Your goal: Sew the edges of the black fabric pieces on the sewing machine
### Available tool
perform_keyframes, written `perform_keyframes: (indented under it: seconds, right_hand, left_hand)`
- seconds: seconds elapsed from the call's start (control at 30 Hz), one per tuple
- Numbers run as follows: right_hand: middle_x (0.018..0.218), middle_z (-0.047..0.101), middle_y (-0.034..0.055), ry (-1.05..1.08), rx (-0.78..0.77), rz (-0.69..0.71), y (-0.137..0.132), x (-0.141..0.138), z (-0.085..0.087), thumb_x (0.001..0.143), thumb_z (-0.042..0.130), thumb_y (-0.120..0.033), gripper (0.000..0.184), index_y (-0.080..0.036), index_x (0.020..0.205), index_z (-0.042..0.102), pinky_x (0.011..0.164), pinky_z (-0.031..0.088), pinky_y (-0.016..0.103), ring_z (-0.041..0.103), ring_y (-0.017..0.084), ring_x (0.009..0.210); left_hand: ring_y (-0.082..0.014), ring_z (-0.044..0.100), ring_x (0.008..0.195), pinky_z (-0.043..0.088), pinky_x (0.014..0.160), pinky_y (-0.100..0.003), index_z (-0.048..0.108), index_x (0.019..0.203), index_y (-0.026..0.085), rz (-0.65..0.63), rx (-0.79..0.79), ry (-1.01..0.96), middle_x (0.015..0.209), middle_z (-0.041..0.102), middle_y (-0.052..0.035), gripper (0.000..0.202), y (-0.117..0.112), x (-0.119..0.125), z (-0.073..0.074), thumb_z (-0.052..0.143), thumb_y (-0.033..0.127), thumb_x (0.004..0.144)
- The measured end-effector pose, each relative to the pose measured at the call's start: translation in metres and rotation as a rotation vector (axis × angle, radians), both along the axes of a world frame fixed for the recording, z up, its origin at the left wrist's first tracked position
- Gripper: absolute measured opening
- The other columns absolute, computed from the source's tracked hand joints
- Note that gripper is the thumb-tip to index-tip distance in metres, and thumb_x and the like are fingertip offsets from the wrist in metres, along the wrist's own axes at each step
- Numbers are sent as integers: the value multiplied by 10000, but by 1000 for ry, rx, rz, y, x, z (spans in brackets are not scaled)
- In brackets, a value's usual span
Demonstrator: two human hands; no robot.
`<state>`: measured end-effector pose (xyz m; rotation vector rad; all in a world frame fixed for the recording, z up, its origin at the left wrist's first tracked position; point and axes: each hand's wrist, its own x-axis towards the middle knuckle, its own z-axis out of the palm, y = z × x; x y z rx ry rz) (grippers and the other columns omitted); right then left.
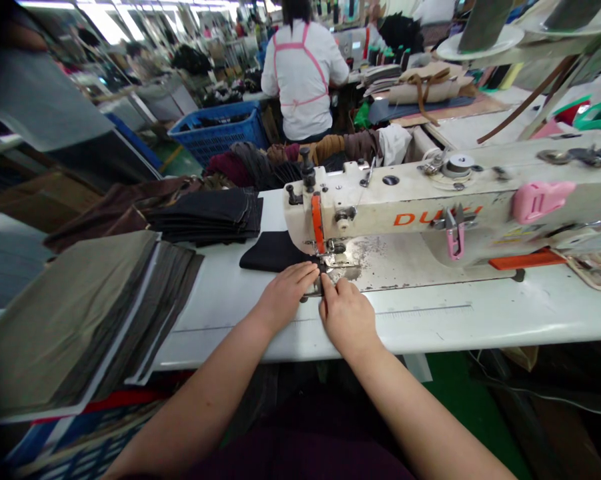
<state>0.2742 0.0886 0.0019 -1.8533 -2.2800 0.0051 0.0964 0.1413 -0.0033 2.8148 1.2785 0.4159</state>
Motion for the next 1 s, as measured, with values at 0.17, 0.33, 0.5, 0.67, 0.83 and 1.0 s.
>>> perform_keyframes:
  seconds: [0.17, 0.33, 0.5, 0.67, 0.83, 1.0]
  right_hand:
    - [1013, 622, 101, -1, -12, -21, 5, -2, 0, 970, 454, -277, 522, -195, 1485, 478, 745, 450, 343, 599, 245, 908]
    - [1023, 636, 112, 19, 6, -13, 5, -1, -2, 968, 446, -257, 511, -165, 1468, 493, 776, 447, 339, 602, 248, 943]
    - [1013, 646, 120, 34, 14, -2, 4, 0, -5, 965, 448, -250, 505, -150, 1458, 503, 792, 446, 343, 599, 253, 941]
    - [1013, 645, 109, 32, 31, -8, 4, 1, -6, 970, 440, -260, 506, -159, 1463, 498, 804, 444, 346, 599, 249, 942]
    - [1044, 651, 104, 32, 7, -29, 4, 0, -4, 968, 442, -267, 496, -176, 1451, 507, 793, 443, 340, 602, 241, 949]
    - [1061, 655, 105, 38, 7, -40, 2, 0, -2, 969, 435, -259, 495, -181, 1453, 500, 825, 435, 328, 598, 237, 982]
  left_hand:
    - [-219, 493, 1392, 386, 1193, -402, 553, 1387, 157, 17, -32, -27, 1468, 569, -109, 405, 16, 2, 1, 456, 129, 994]
    - [-212, 465, 1416, 350, 1210, -389, 532, 1405, 135, 35, -74, -13, 1477, 559, -112, 425, 26, 3, 1, 416, 104, 998]
    - [-220, 456, 1424, 340, 1211, -398, 513, 1430, 129, 57, -94, -3, 1486, 551, -120, 451, 29, 4, -3, 416, 88, 992]
    - [-222, 512, 1360, 392, 1153, -382, 594, 1353, 166, 42, -98, -27, 1434, 599, -100, 385, 38, 3, 5, 479, 126, 988]
    - [-213, 609, 1197, 470, 1029, -351, 682, 1246, 264, 75, -150, -26, 1273, 690, -59, 332, 60, -2, 17, 504, 165, 984]
    - [-265, 478, 1369, 380, 1135, -515, 581, 1386, 305, 316, -104, 1, 1451, 573, -64, 485, 68, -12, 11, 381, 114, 988]
